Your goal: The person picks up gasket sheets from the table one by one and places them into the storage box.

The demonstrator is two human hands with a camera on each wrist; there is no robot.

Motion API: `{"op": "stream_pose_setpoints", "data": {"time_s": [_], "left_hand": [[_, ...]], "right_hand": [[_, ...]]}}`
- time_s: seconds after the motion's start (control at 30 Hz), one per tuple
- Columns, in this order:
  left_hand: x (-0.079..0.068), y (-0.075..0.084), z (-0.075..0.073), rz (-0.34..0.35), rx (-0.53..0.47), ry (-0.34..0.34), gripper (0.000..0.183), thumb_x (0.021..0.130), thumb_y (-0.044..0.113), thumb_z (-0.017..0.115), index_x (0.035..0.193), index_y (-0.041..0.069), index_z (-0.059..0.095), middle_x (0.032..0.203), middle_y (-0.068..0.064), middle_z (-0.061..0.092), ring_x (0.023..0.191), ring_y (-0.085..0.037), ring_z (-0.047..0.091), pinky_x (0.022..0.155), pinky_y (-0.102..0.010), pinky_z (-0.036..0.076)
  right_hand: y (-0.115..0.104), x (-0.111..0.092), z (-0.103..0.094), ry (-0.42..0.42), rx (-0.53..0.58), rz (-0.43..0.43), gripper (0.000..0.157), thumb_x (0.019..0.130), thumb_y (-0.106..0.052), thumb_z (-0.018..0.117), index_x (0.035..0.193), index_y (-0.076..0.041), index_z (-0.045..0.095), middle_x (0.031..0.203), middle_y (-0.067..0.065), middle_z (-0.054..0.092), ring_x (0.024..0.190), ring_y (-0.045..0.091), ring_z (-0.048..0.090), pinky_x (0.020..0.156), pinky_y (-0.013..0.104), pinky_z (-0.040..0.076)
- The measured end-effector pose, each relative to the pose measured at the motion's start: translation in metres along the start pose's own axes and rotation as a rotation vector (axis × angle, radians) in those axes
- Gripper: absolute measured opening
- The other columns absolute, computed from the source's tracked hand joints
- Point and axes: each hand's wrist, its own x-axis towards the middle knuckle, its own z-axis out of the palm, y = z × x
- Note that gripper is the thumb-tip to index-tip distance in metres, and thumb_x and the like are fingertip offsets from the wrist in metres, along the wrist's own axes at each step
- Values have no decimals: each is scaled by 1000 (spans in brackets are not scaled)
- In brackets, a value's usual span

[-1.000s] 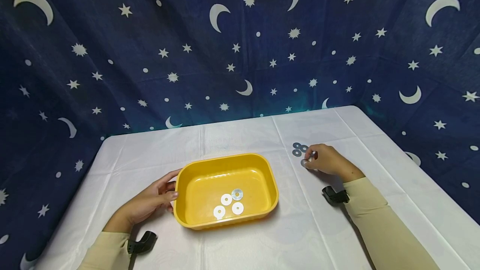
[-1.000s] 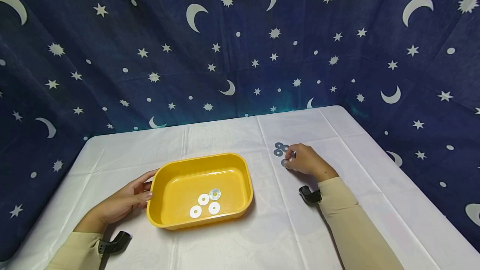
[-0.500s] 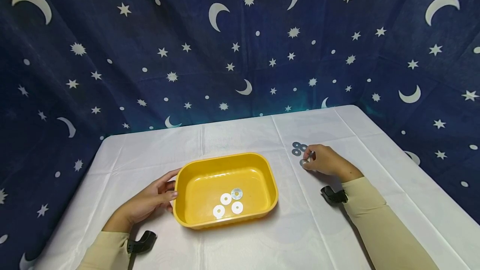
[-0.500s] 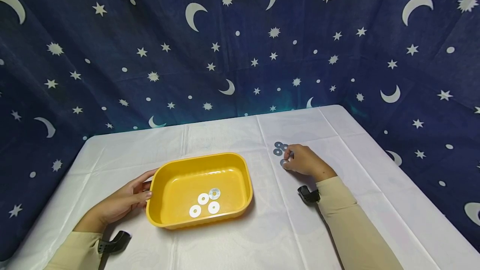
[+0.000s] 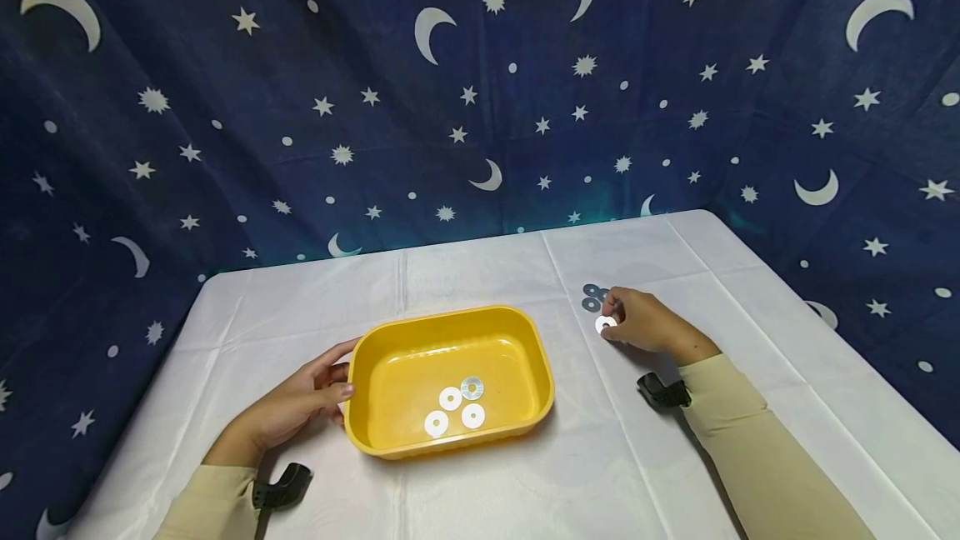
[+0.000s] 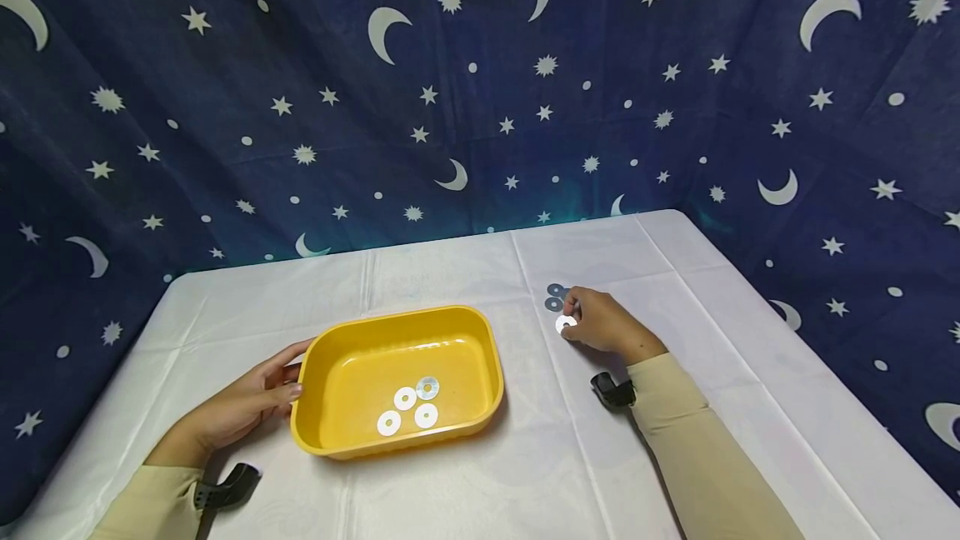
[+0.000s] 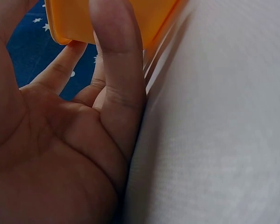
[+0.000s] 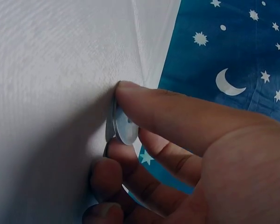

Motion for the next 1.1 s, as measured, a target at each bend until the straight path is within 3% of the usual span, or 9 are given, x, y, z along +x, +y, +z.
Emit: {"op": "stream_pose_setpoints", "data": {"time_s": [0.37, 0.63, 1.1], "left_hand": [[0, -1, -1, 2, 14, 4, 67, 101, 16, 56, 158, 15, 21, 132, -15, 56, 94, -21, 65, 72, -36, 59], [1, -2, -2, -23, 17, 19, 67, 101, 17, 58, 158, 18, 23, 133, -14, 55, 95, -22, 65, 73, -36, 59], [0, 2, 1, -19, 17, 22, 68, 101, 18, 58, 158, 15, 21, 135, -20, 53, 95, -22, 65, 73, -36, 59]], "right_hand": [[-9, 2, 3, -30, -18, 8, 22, 87, -4, 70, 101, -7, 53, 79, 7, 53, 71, 20, 49, 64, 31, 41], [-17, 1, 6, -40, 18, -24, 20, 87, 3, 66, 100, -7, 54, 77, 7, 53, 68, 18, 50, 61, 30, 43], [-39, -5, 9, -31, 40, -109, 17, 90, 1, 63, 100, -9, 53, 83, 6, 60, 68, 16, 53, 59, 26, 48]]}}
